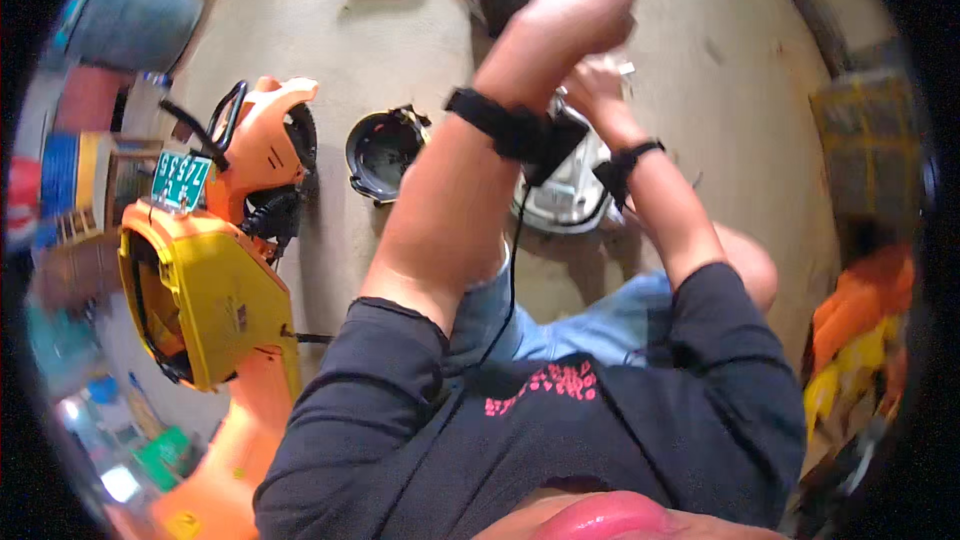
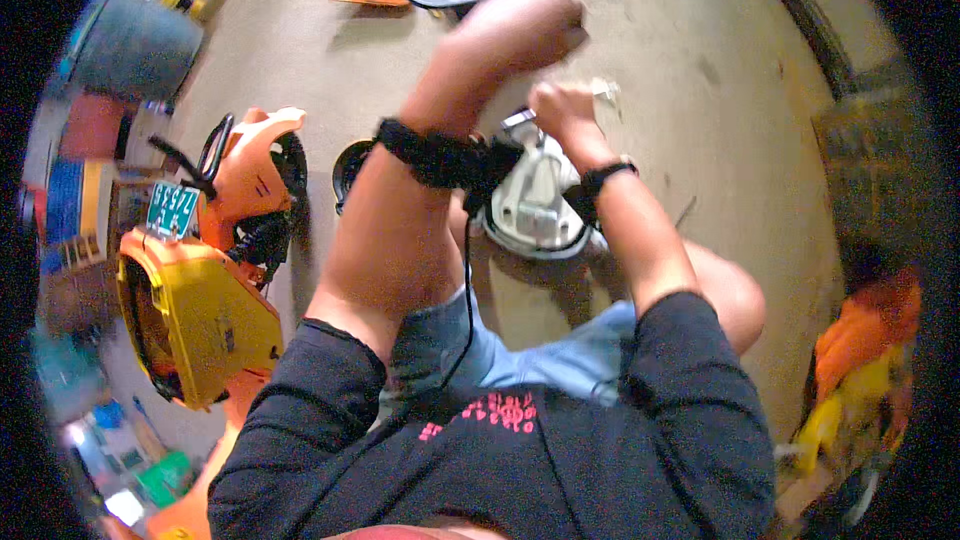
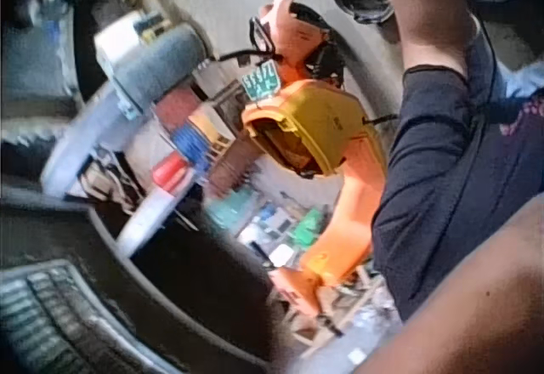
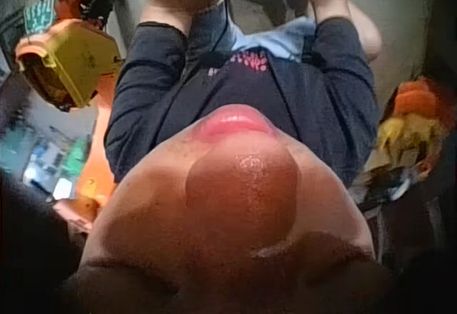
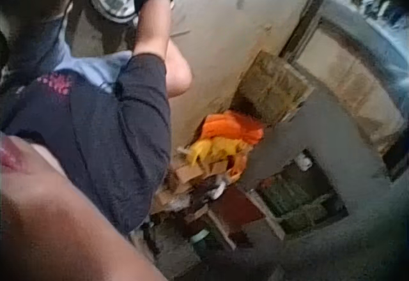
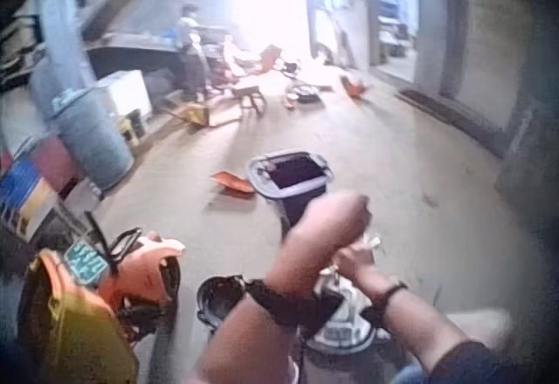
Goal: Tighten bolts on a motorcycle assembly using a T-handle wrench.
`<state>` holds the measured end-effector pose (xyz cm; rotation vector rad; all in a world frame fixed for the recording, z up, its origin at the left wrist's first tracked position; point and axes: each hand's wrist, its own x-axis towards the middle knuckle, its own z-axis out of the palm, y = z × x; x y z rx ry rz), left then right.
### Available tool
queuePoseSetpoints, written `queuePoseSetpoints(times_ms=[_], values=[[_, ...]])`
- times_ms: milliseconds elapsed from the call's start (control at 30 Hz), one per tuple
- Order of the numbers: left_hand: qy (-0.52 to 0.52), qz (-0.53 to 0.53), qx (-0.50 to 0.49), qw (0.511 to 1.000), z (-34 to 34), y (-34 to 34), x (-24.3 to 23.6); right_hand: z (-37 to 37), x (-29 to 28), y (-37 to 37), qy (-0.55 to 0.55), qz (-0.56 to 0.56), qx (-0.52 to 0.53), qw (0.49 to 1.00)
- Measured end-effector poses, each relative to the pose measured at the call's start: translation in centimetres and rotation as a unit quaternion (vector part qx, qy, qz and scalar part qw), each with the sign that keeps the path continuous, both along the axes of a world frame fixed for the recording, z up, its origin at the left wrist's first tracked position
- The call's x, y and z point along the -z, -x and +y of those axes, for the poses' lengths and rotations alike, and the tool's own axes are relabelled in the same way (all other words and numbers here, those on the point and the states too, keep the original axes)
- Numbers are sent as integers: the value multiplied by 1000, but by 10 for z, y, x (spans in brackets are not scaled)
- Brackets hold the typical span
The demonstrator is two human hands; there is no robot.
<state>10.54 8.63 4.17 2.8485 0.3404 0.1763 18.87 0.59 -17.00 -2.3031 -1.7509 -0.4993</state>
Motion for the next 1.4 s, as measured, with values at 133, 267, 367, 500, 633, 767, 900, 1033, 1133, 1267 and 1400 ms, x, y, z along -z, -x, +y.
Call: queuePoseSetpoints(times_ms=[133, 267, 367, 500, 633, 767, 900, 1033, 1133, 1267, 1400], values=[[6, -57, 43, 997, 0, 3, 1, 5, -4, 13, 50, 32, 22, 998], [1, -15, 9, 1000, -1, 4, -1, 8, -10, 22, 69, 65, 83, 992], [28, -38, -16, 999, 2, 12, 3, 8, -16, 24, 152, 137, 124, 971], [22, -44, -27, 998, 9, 21, 3, 6, -33, 18, 162, 336, 375, 848], [41, -32, -24, 998, 5, 25, -4, -14, -53, 10, 234, 324, 333, 854], [50, -40, -21, 998, -4, 24, -6, -30, -55, 8, 293, 278, 206, 891], [34, -32, 5, 999, -9, 28, -3, -29, -45, -4, 311, 281, -18, 908], [19, -22, -16, 999, -6, 36, -6, -16, -21, -18, 312, 486, -123, 807], [25, -14, -35, 999, 0, 43, -12, 9, 8, -20, 102, 657, -97, 741], [46, -30, -43, 998, 4, 44, -16, 46, 40, -41, -154, 507, -79, 845], [62, -31, -48, 996, 9, 44, -14, 59, 55, -45, -189, 652, 92, 729]])
